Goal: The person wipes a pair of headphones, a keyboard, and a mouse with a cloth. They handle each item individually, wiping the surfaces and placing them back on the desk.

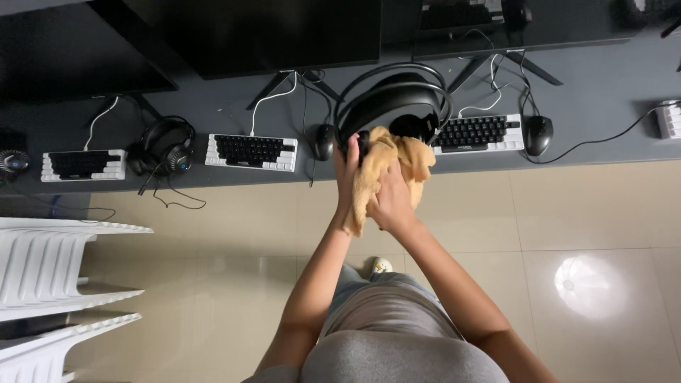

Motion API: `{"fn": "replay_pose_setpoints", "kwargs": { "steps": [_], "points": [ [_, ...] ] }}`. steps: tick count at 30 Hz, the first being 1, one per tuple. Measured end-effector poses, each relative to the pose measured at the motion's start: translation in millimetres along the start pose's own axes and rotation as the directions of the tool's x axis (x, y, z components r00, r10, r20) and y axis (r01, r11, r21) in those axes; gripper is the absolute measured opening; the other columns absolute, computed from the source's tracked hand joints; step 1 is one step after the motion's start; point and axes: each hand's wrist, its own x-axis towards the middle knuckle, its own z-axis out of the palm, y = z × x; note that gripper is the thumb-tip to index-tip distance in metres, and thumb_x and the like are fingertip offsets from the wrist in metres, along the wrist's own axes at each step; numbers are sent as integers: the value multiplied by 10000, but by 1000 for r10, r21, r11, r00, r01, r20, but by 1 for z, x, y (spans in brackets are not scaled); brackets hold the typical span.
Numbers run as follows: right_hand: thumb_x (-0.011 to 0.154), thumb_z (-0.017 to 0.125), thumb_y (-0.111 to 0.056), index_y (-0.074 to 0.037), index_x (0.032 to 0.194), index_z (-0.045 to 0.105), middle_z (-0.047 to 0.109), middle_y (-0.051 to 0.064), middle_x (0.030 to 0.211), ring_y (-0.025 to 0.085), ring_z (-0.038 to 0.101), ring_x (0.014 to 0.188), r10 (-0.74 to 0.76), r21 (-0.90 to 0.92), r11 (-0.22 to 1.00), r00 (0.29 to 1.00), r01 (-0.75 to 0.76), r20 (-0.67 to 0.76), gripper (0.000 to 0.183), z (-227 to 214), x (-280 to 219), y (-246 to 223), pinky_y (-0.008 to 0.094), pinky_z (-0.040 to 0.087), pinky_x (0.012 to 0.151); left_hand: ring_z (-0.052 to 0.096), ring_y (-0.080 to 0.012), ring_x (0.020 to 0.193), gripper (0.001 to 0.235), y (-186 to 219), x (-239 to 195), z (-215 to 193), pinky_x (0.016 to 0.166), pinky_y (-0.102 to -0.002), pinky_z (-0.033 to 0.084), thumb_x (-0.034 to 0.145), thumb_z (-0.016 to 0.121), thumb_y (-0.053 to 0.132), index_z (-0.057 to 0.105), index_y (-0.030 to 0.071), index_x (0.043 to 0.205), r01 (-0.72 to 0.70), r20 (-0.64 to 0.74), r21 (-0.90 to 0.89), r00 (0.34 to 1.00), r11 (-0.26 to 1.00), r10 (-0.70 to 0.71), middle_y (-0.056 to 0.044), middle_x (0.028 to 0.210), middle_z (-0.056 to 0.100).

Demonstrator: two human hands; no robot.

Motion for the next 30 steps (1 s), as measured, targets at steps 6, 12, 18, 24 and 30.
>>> {"fn": "replay_pose_setpoints", "kwargs": {
  "steps": [6,12,18,24,30],
  "points": [
    [830,705,-105,10,1364,535,579,174,1297,275,595,1190,170,554,809,980,-197,100,572,2,-9,-4,381,521,961,547,-194,1145,491,-43,12,-26,1016,-338,445,1022,611,465,573,49,1280,47,35,-234,999,971,-40,-58,1217,580],
    [985,616,-74,-10,1204,630,703,95,1100,191,687,1012,204,575,784,972,-236,120,229,7,-16,27,318,584,892,566,-160,1088,400,-18,3,-22,982,-331,461,997,639,444,617,76,1152,274,111,-457,962,846,-251,-6,1149,597],
    [998,510,-170,-48,1174,604,699,78,1087,175,717,941,683,942,287,726,-174,-74,234,-45,4,-7,312,612,773,579,-165,1070,450,-39,0,-27,976,-296,450,1006,653,427,586,47,1238,15,-1,-40,1000,999,-15,-51,1136,640],
    [829,719,-209,72,1232,589,519,334,1208,475,497,1123,-171,-36,985,938,168,-301,508,-49,12,-14,560,451,969,588,-248,1086,446,-41,-14,-32,937,-364,475,919,794,216,538,-8,1207,-262,193,461,962,848,193,-138,1142,595],
    [756,768,-223,-1,1121,683,607,314,1198,490,531,1077,-211,-250,948,977,197,-32,436,-20,-4,65,537,442,969,637,-334,963,335,7,-27,-28,867,-392,502,818,768,144,560,14,1047,-283,322,493,938,823,129,-145,983,639]
  ]
}}
